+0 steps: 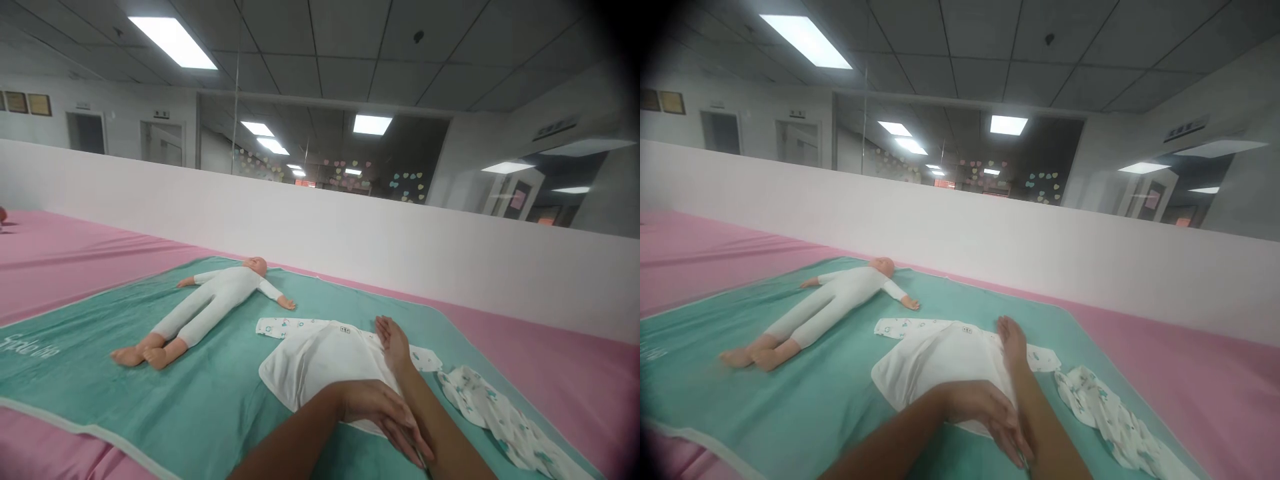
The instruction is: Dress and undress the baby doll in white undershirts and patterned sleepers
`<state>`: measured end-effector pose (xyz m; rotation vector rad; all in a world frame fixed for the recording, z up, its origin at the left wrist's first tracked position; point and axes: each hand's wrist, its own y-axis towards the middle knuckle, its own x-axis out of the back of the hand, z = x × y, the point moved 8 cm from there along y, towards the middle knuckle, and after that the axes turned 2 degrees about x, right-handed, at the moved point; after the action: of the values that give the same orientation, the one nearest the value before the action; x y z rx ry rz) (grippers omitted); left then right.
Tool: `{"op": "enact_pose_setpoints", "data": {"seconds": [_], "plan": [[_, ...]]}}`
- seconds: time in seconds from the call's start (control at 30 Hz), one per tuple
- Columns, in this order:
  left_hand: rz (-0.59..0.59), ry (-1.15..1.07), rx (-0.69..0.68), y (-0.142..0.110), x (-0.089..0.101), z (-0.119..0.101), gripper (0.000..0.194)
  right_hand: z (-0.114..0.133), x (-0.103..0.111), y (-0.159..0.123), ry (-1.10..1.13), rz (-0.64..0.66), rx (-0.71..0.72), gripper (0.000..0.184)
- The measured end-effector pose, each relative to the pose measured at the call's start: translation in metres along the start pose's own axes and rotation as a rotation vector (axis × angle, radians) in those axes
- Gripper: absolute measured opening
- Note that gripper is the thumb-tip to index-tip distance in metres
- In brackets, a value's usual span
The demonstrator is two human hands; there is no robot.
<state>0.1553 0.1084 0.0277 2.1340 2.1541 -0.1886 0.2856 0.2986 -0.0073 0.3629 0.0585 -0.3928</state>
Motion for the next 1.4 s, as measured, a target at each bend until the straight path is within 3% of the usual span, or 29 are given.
{"op": "enact_pose_setpoints", "data": {"seconds": [0.07,0.17,0.23,0.3,0.37,0.43,0.47,0.53,0.63,0.73,0.87,0.93,1.03,1.13,1.23,1.3,1.4], "plan": [[-0.078,-0.011,0.002,-0.002,0.006,-0.001,0.024,-0.001,0.001,-0.001,0.091,-0.012,-0.04,0.043],[-0.288,-0.024,-0.097,-0.004,0.024,-0.012,0.023,0.005,-0.018,-0.009,-0.125,0.138,-0.026,0.046],[-0.608,-0.038,-0.262,-0.02,0.055,-0.027,0.024,0.009,-0.033,-0.015,-0.33,0.236,0.017,0.05],[-0.974,0.026,-0.358,-0.057,0.088,-0.033,0.026,0.009,-0.042,-0.019,-0.444,0.29,0.032,0.052],[-1.234,0.271,-0.238,-0.103,0.114,-0.032,0.022,0.007,-0.051,-0.024,-0.56,0.366,0.059,0.053],[-1.452,0.707,-0.069,-0.156,0.133,-0.037,0.015,0.004,-0.061,-0.028,-0.75,0.478,0.122,0.055],[-1.541,0.876,0.022,-0.182,0.14,-0.037,0.016,0.002,-0.064,-0.03,-0.834,0.524,0.153,0.056],[-1.631,1.002,0.213,-0.225,0.155,-0.031,0.019,-0.001,-0.067,-0.032,-0.927,0.566,0.182,0.057],[-1.606,0.997,0.438,-0.252,0.169,-0.019,0.029,-0.005,-0.067,-0.032,-1.012,0.588,0.175,0.059],[-1.537,1.001,0.544,-0.245,0.17,-0.012,0.039,-0.008,-0.067,-0.032,-1.097,0.615,0.164,0.061],[-1.533,1.017,0.586,-0.231,0.167,-0.008,0.038,-0.007,-0.067,-0.033,-1.131,0.615,0.154,0.06],[-1.52,0.974,0.528,-0.227,0.165,-0.008,0.035,-0.005,-0.066,-0.033,-1.134,0.601,0.138,0.06],[-1.503,0.804,0.316,-0.219,0.158,-0.014,0.035,-0.005,-0.065,-0.034,-1.131,0.584,0.128,0.058],[-1.431,0.367,0.025,-0.208,0.149,-0.014,0.035,-0.006,-0.064,-0.033,-1.128,0.581,0.137,0.058],[-1.203,-0.108,-0.239,-0.187,0.137,-0.01,0.03,-0.008,-0.064,-0.032,-1.121,0.584,0.137,0.058],[-1.082,-0.277,-0.284,-0.176,0.129,-0.008,0.027,-0.009,-0.063,-0.031,-1.11,0.581,0.139,0.058],[-1.002,-0.312,-0.207,-0.168,0.119,-0.005,0.024,-0.009,-0.063,-0.031,-1.101,0.583,0.152,0.057]]}}
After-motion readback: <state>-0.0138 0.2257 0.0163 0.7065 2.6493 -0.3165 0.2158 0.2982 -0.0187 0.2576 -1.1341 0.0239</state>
